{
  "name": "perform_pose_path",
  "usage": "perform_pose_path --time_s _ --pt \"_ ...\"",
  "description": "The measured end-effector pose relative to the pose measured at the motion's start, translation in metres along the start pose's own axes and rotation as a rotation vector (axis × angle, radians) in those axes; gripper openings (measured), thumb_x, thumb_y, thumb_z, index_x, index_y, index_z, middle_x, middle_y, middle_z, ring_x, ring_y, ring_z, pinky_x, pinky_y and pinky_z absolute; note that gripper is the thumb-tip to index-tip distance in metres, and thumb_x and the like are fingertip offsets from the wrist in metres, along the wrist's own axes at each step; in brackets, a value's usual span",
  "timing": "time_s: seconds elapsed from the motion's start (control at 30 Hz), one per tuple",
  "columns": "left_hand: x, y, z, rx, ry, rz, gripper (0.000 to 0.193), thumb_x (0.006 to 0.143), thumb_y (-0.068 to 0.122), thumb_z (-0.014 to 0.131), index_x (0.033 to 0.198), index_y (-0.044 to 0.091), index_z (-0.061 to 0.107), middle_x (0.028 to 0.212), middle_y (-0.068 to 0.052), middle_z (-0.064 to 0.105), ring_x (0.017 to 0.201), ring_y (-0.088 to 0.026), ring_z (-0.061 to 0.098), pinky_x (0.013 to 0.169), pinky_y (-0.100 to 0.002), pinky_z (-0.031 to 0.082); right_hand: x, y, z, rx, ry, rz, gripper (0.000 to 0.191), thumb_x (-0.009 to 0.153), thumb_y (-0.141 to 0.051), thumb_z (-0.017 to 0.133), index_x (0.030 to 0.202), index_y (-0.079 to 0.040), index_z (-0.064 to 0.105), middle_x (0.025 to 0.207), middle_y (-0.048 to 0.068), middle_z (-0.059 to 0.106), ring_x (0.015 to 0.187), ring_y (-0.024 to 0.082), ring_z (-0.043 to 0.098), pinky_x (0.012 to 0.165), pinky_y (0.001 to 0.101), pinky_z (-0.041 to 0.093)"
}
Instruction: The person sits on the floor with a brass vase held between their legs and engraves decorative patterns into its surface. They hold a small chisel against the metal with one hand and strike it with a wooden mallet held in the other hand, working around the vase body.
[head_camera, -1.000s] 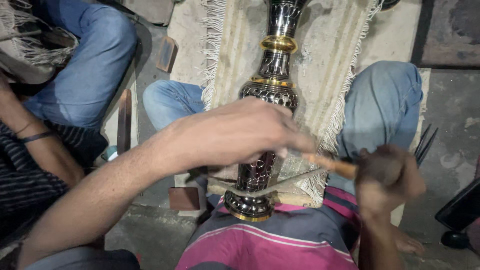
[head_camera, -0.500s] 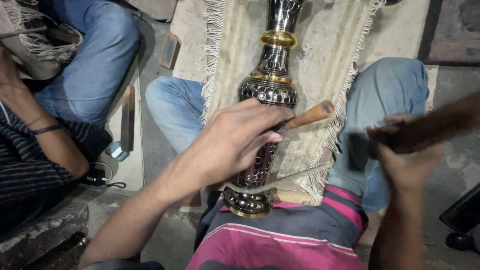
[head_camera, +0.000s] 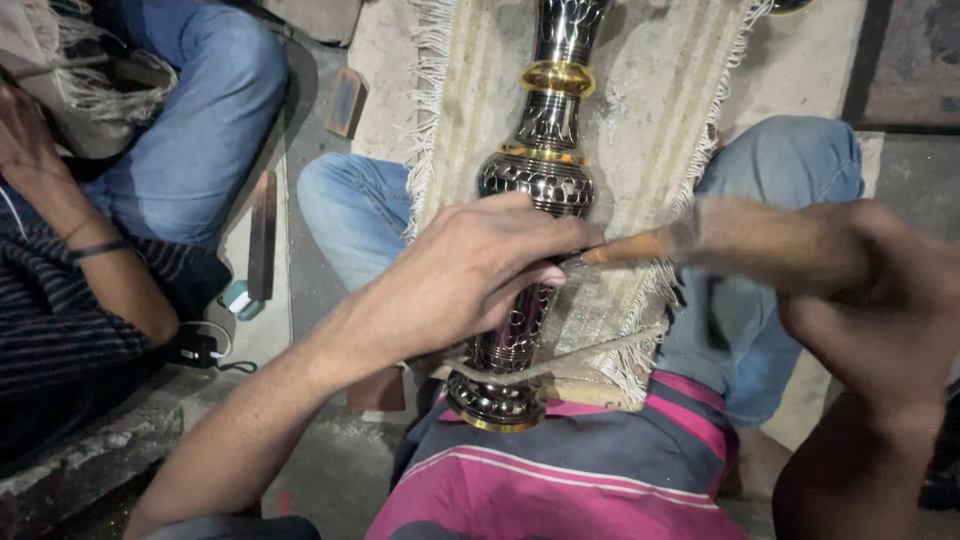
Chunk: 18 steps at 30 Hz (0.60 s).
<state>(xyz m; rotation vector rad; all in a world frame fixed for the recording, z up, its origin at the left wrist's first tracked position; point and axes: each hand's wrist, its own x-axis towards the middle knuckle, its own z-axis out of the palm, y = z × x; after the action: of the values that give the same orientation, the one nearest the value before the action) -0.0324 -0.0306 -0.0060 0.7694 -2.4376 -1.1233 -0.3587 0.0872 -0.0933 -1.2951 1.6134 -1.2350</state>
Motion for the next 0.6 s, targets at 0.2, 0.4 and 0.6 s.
perform_pose_path --time_s 0.2,0.4,0.6 --pt "-0.004 0.004 0.001 0.018 0.025 -0.025 0.037 0.092 0.005 0.072 0.128 0.004 0.066 0.107 -0.010 0.074 0.092 -0.031 0.065 0.082 -0.041 0.053 0.028 -0.031 0.004 -0.080 -0.165 -0.061 0.018 0.088 0.005 0.081 0.096 0.001 0.065 0.090 0.006 0.066 0.082 0.009 0.064 0.078 0.0237 0.053" --pt "-0.017 0.013 0.016 0.044 0.212 -0.124 0.031 0.093 0.005 0.073 0.123 0.002 0.066 0.105 -0.013 0.073 0.091 -0.032 0.067 0.082 -0.041 0.052 0.074 -0.096 0.020 -0.333 -0.319 -0.056 0.022 0.081 0.002 0.083 0.095 0.003 0.065 0.079 0.010 0.065 0.069 0.014 0.062 0.065 0.0278 0.049" --pt "-0.032 0.021 0.049 0.085 0.540 -0.236 0.023 0.095 0.000 0.071 0.117 -0.001 0.064 0.109 -0.015 0.071 0.098 -0.033 0.070 0.087 -0.041 0.055 0.110 -0.127 0.032 -0.509 -0.492 -0.155 0.030 0.068 0.001 0.080 0.095 0.003 0.067 0.078 0.013 0.066 0.066 0.019 0.065 0.057 0.0337 0.050"
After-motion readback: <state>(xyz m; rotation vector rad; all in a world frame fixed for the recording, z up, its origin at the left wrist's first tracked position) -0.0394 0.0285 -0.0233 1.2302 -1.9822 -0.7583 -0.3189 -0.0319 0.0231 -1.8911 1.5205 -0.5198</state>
